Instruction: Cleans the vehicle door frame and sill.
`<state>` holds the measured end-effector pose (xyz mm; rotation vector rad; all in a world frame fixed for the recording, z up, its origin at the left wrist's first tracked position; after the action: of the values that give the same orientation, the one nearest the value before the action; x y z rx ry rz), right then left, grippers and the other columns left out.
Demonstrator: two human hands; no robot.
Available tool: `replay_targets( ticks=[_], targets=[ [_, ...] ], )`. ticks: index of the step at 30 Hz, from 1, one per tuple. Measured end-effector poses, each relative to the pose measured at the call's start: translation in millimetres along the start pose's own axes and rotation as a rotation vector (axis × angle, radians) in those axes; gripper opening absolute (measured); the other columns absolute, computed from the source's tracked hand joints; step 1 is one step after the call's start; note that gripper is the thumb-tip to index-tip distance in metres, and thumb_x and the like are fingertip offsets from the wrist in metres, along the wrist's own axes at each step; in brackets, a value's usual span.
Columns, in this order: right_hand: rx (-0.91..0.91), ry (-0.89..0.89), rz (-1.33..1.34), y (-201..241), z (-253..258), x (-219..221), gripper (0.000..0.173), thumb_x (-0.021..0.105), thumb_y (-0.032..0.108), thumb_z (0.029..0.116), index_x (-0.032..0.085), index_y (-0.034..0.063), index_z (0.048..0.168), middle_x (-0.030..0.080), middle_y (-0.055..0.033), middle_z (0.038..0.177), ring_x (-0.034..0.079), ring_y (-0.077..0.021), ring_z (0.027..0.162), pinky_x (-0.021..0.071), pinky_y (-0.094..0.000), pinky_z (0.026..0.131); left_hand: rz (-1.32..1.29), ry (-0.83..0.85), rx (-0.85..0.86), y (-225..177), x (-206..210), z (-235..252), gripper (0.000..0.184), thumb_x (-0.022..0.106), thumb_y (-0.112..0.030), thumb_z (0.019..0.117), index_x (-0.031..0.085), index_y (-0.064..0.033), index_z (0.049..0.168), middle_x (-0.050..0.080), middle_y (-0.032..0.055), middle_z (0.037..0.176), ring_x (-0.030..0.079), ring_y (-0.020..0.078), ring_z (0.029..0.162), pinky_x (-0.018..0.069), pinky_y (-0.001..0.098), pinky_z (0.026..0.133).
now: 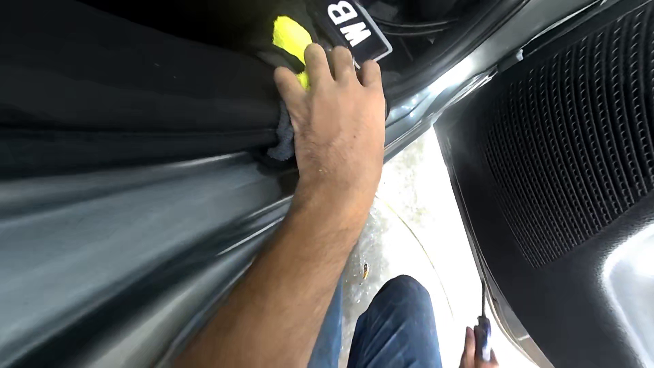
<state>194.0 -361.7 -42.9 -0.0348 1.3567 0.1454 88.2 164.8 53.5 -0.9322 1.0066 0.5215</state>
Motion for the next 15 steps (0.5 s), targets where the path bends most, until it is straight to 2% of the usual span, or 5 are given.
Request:
replay_targets(
  ticks=[3,6,8,11,15],
  targets=[
    [-0.133,-0.068,0.095,61.1,52.6,17.8,0.05,0.06,0.041,0.1019,0.071,-0.0076,0.105,0.069,-0.0236,0.076,0.07,-0.0408,0.069,0.0552,-0.0627,0.066,0.022,-0.027,0.014,-1.2,0.6,-1.2,0.063,0.082,-0.018,0.0754,0.061,-0.0117,0.134,0.059,0.0204,0.133,0.051,0.0481,0.123,0.0388,0.0662,0.09],
    [-0.18,0.048,0.131,126.3,91.3,16.2,0.056,0.058,0.046,0.103,0.071,-0.0075,0.115,0.073,-0.0278,0.094,0.073,-0.046,0.09,0.0547,-0.0667,0.084,0.012,-0.052,0.073,-3.6,-1.8,-2.9,0.061,0.085,-0.015,0.0736,0.063,-0.0115,0.13,0.061,0.0211,0.127,0.054,0.0491,0.117,0.0403,0.0666,0.089],
    [-0.233,0.195,0.16,158.2,97.9,6.2,0.057,0.054,0.05,0.1044,0.071,-0.0023,0.118,0.074,-0.0228,0.096,0.073,-0.0389,0.092,0.0555,-0.0626,0.086,-0.046,-0.082,0.147,-8.7,-0.4,-9.1,0.059,0.087,-0.015,0.0728,0.064,-0.0119,0.127,0.062,0.0199,0.125,0.055,0.0473,0.115,0.0394,0.0653,0.093],
    [-0.338,0.387,0.341,178.0,85.8,-5.8,0.048,0.058,0.05,0.1017,0.072,0.0039,0.105,0.064,-0.0075,0.072,0.063,-0.0208,0.063,0.0552,-0.0479,0.063,-0.212,-0.12,0.317,-31.9,27.4,-38.4,0.06,0.089,-0.014,0.0734,0.067,-0.012,0.129,0.065,0.0184,0.126,0.058,0.0431,0.119,0.0414,0.0666,0.101],
    [-0.378,0.554,0.383,183.2,59.0,-28.5,0.047,0.065,0.047,0.0992,0.072,-0.0003,0.1,0.067,-0.013,0.072,0.066,-0.0272,0.065,0.0557,-0.0533,0.065,0.126,0.107,0.457,-71.0,117.1,-55.2,0.048,0.066,0.002,0.0918,0.064,-0.0091,0.138,0.055,0.015,0.149,0.046,0.0387,0.142,0.0383,0.0663,0.109]
  ],
)
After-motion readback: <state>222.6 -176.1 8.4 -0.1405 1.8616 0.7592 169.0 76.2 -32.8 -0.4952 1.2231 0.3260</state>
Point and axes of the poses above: each hand's wrist, its own z-axis towards the middle knuckle, its own x-axis out of the palm, y = z × x, the point moved 7 cm from there along z, towards the middle knuckle
